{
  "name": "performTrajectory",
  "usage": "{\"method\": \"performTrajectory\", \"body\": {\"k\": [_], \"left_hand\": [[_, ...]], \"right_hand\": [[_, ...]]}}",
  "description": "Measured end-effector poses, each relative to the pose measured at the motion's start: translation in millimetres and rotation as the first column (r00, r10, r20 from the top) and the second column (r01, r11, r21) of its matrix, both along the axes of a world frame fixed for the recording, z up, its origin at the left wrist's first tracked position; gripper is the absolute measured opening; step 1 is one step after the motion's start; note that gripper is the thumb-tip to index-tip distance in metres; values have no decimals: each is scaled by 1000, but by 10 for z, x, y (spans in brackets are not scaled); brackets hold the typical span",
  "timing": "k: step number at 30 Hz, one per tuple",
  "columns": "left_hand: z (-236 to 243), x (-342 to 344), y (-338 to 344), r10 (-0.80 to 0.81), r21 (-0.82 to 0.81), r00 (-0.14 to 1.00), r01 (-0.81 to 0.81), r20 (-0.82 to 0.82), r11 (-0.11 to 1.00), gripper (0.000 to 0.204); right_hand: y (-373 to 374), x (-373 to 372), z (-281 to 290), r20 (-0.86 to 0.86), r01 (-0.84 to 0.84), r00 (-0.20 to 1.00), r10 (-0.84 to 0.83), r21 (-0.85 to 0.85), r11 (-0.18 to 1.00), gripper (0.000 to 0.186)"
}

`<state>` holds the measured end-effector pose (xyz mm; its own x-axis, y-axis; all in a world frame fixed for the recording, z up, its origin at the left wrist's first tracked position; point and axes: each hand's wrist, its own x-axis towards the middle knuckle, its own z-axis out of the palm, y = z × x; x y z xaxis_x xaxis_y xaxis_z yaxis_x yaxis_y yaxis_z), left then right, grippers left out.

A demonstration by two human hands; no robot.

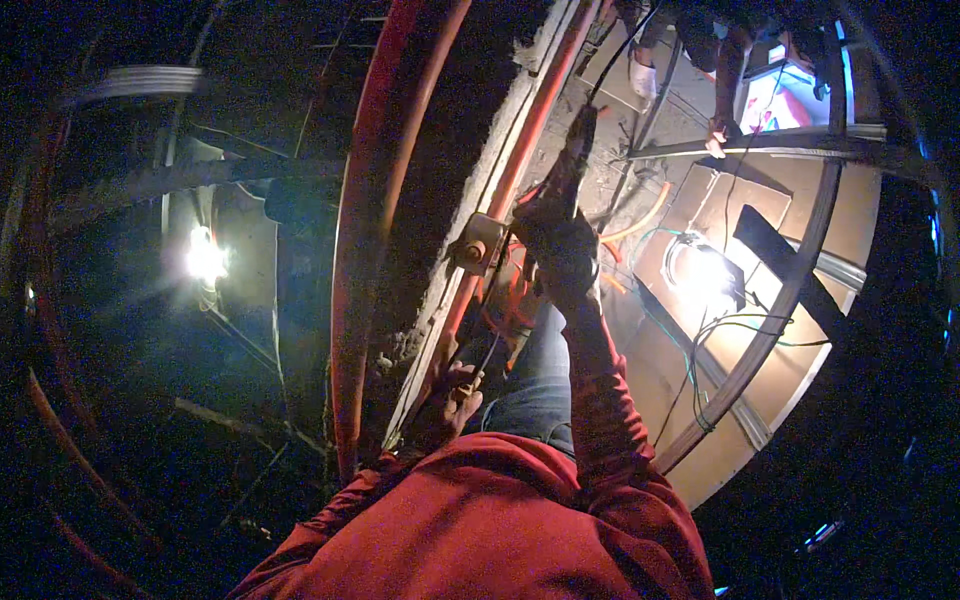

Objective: The person works on an electrical box by hand, stripping wire insulation with pliers and twisting wires together.

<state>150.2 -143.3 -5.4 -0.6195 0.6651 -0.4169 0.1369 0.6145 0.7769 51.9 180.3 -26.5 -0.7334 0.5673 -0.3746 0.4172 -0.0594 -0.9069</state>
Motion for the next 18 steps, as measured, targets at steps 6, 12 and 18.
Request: {"method": "performTrajectory", "body": {"k": [6, 12, 18], "left_hand": [[5, -108, -202, 183, -219, 979, -161, 84, 962, 46], [217, -61, -73, 349, -109, 918, -373, -186, 922, 36], [261, -206, 62, 502, 67, 865, -501, 6, 863, 30]], "right_hand": [[-339, -703, 447, -367, -37, 889, 273, 538, 842, 20], [-1064, -1171, 403, -525, 29, 705, -476, -649, 760, 30], [-971, -1255, 307, -661, -208, 708, -251, -534, 820, 38]]}}
